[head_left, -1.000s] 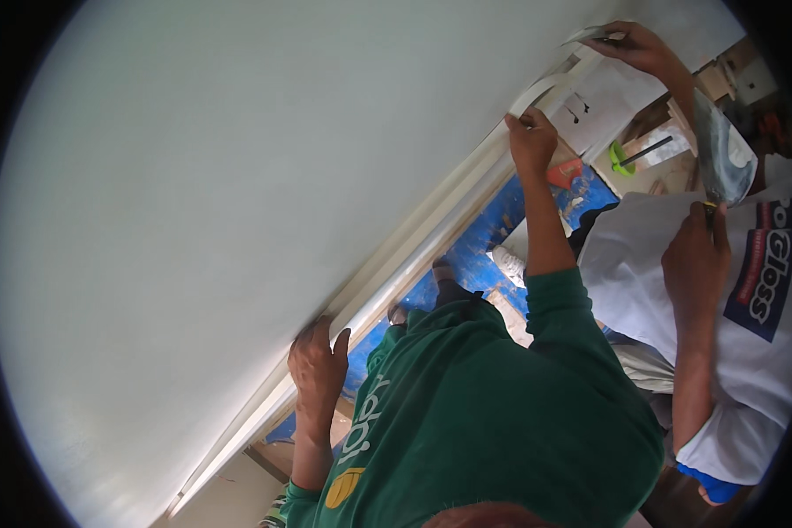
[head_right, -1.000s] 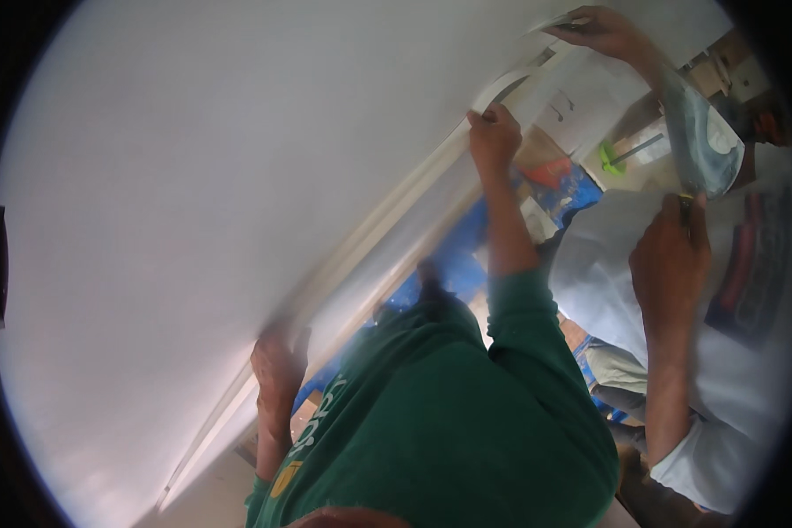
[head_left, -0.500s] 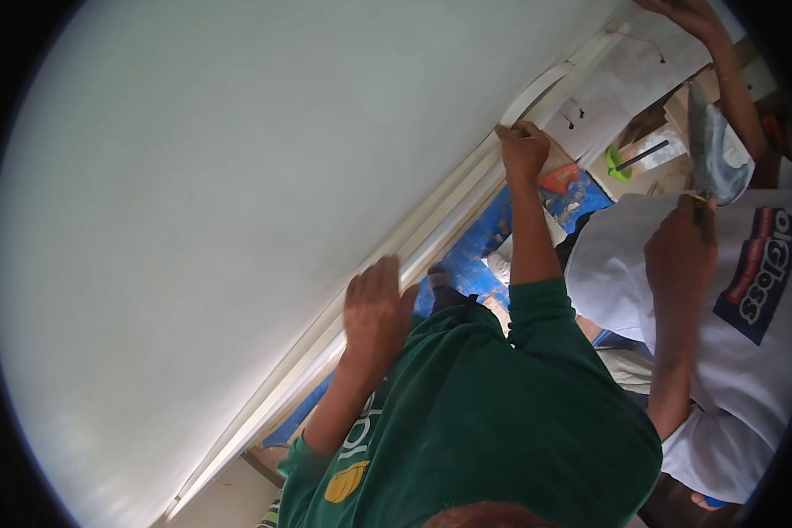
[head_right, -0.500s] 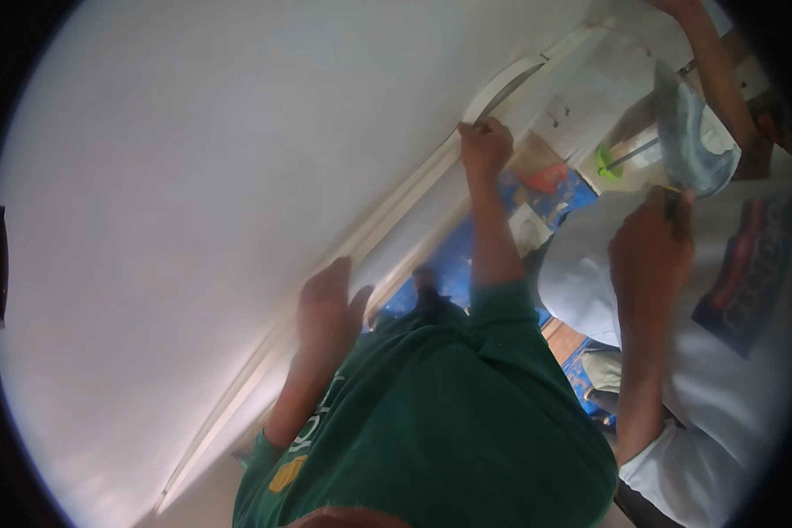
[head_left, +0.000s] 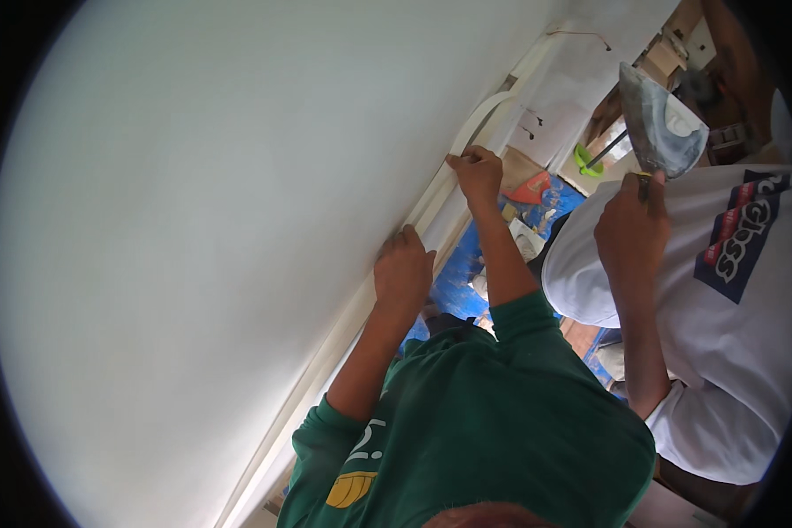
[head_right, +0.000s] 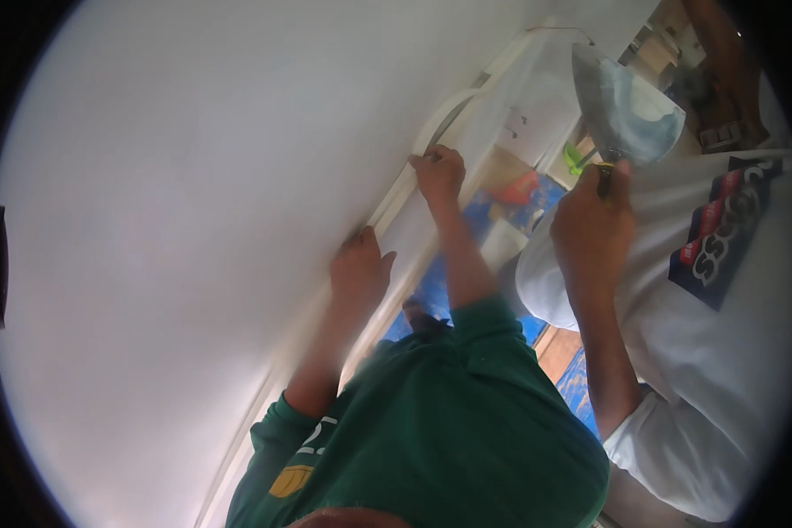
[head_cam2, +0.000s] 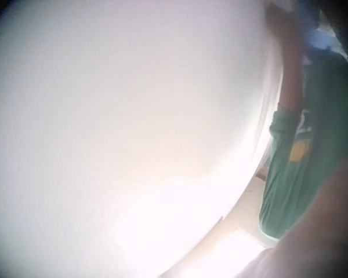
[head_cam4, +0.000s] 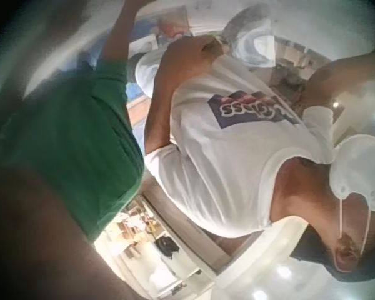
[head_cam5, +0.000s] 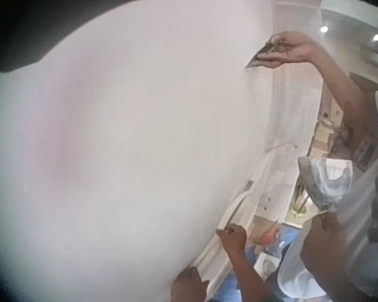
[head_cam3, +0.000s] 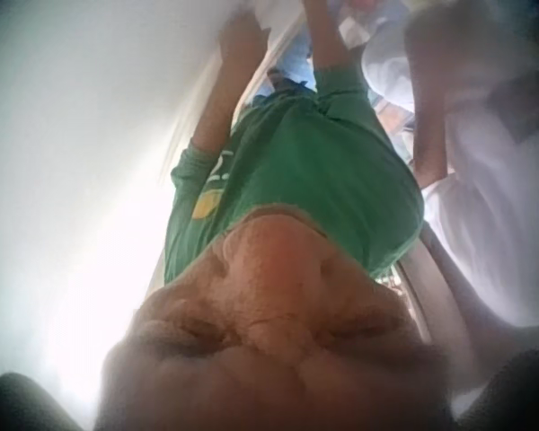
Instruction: The person uses a utility knife to cut a long strip of white molding along a wall. They then remove the cut piece and handle a roll of white tape, unrolling and applying it to the wall. The person also picks up a paintbrush and a small container, moving around a cluttered workspace.
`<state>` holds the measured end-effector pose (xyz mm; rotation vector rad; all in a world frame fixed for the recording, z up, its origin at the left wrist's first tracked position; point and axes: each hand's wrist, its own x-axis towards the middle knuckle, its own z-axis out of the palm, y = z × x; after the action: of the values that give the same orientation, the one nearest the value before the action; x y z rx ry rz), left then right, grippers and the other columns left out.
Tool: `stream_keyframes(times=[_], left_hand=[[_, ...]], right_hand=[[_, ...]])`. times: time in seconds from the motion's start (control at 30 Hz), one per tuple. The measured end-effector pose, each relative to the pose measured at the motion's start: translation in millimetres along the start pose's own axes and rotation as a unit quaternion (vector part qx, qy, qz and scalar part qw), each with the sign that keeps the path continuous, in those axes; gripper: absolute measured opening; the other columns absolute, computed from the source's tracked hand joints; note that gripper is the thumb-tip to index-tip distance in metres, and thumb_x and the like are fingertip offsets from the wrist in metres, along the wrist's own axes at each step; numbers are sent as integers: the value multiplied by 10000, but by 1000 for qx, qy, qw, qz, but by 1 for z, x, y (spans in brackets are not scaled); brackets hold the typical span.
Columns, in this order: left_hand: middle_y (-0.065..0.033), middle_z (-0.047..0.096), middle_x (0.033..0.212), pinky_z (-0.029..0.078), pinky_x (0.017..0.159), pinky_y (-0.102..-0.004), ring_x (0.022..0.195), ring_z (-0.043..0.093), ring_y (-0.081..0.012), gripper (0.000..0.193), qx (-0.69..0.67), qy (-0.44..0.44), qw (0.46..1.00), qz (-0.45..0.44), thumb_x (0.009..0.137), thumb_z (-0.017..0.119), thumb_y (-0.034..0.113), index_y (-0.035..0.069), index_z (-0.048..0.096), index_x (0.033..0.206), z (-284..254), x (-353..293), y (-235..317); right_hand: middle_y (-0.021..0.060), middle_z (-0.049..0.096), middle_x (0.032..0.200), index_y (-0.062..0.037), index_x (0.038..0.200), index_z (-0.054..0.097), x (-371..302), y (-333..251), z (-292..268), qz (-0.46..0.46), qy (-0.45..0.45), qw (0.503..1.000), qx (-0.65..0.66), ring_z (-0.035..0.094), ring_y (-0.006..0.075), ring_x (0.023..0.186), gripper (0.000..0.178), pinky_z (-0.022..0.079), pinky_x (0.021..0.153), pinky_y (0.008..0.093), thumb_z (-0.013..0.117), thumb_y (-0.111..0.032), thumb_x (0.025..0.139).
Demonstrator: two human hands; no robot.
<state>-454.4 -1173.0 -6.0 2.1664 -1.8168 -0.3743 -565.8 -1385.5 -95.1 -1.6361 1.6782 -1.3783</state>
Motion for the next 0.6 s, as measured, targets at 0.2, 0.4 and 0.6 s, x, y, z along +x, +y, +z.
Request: stream_keyframes(times=[0.2,0.4,0.6], left_hand=[[-128,649,933,562,740,-361,927,650,-276,382,58,52,997,22,817,748,301,13,547,966,5,-2,-7],[-127,651,916,558,738,-368,911,652,-284,345,42,44,998,-1,818,744,287,23,550,926,22,-1,-12],[-133,660,903,554,742,-370,897,657,-294,312,53,32,998,-1,827,733,269,20,566,915,33,0,-8]], right_hand=[[66,603,697,37,937,681,28,6,4,15,-9,998,54,553,173,628,285,450,586,315,776,-136,731],[8,560,645,69,968,640,88,24,8,86,-50,980,172,490,89,510,253,391,445,265,734,-93,798],[5,548,630,36,918,642,116,23,-11,130,-93,952,261,480,87,488,172,359,421,262,716,-86,821]])
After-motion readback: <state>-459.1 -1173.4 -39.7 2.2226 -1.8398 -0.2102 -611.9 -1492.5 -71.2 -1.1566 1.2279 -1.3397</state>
